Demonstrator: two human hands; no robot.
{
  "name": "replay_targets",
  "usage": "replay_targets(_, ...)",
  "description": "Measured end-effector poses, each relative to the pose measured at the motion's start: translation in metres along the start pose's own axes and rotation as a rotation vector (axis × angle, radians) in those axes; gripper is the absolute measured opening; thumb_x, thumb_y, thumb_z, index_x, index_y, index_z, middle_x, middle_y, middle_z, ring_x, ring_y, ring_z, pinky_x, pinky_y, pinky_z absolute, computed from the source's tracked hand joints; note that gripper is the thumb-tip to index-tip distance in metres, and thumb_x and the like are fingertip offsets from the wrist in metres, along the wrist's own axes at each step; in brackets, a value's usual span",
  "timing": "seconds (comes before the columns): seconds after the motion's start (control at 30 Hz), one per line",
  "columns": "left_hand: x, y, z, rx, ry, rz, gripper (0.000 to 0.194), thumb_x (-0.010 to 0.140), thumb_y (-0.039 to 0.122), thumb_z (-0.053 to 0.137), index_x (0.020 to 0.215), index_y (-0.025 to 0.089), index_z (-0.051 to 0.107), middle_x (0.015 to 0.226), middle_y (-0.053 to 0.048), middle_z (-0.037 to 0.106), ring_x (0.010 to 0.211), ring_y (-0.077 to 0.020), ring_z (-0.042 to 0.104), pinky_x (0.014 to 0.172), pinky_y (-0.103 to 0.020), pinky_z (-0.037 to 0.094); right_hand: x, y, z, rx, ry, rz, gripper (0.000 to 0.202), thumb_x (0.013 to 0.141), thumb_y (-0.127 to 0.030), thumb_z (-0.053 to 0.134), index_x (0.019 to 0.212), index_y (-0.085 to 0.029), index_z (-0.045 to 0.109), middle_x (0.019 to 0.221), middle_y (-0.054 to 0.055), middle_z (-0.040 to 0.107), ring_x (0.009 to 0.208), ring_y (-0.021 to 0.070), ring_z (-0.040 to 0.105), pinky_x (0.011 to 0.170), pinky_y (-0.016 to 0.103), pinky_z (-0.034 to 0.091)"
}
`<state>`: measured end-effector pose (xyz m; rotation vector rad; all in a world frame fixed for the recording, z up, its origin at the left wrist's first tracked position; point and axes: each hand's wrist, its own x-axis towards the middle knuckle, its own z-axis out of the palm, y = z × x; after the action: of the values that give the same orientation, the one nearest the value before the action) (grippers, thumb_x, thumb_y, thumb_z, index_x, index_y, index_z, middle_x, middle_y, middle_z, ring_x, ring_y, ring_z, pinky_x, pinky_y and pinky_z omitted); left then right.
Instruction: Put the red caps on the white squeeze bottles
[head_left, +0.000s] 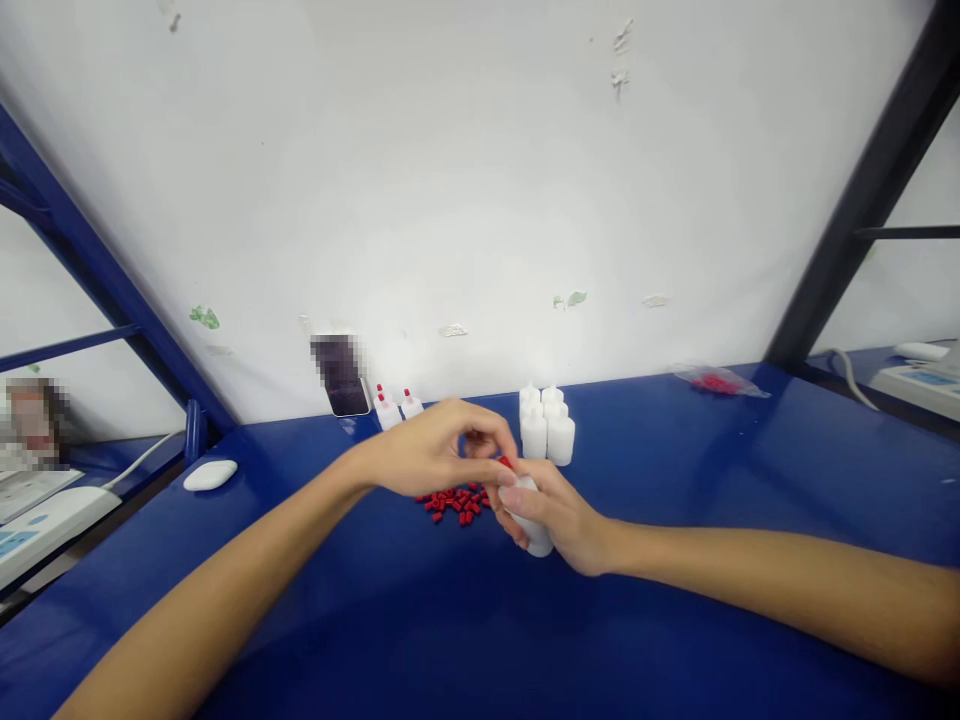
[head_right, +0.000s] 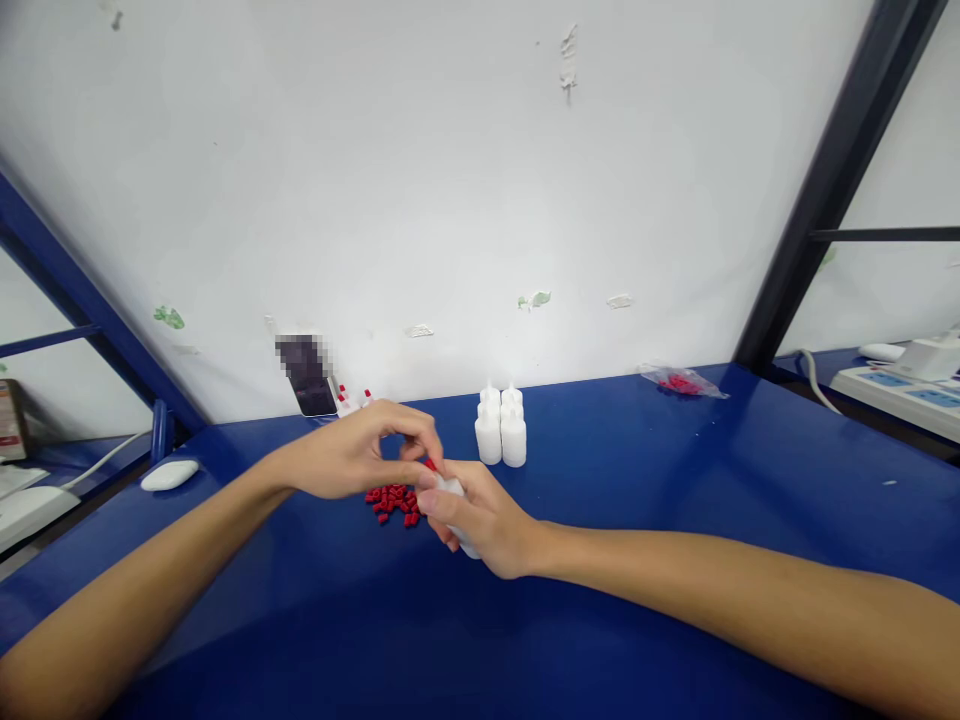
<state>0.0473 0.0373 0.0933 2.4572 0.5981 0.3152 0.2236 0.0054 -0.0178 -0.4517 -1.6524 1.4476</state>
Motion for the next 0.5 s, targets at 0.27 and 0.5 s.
replay_targets(0.27,-0.037,-0.015,-0.053,0.167,0.022,-0.293,0.029,0.093,0.044,0.060,0.090,0.017,0.071,0.080,-0.002,0.067,0.072,-0.0134,0.057,0.064,-0.023,0.043,-0.011,-0.007,0.006,-0.151,0.053,0.070,0.045,0.097,-0.049,0.048,0.066,-0.016,0.052,0.054,-0.002,0.048,0.048,0.0097,0.045,0.047,0.022,0.036)
replay_targets(0.5,-0.052,-0.034,-0.062,0.415,0.035,-0.425,0.040,0.097,0.051,0.046,0.106,0.020,0.070,0.085,-0.003,0.072,0.071,-0.0162,0.062,0.064,-0.024,0.043,-0.010,-0.005,0.006,-0.200,0.045,0.067,0.046,0.096,-0.051,0.047,0.066,-0.017,0.051,0.055,-0.001,0.050,0.048,0.0105,0.046,0.046,0.022,0.036)
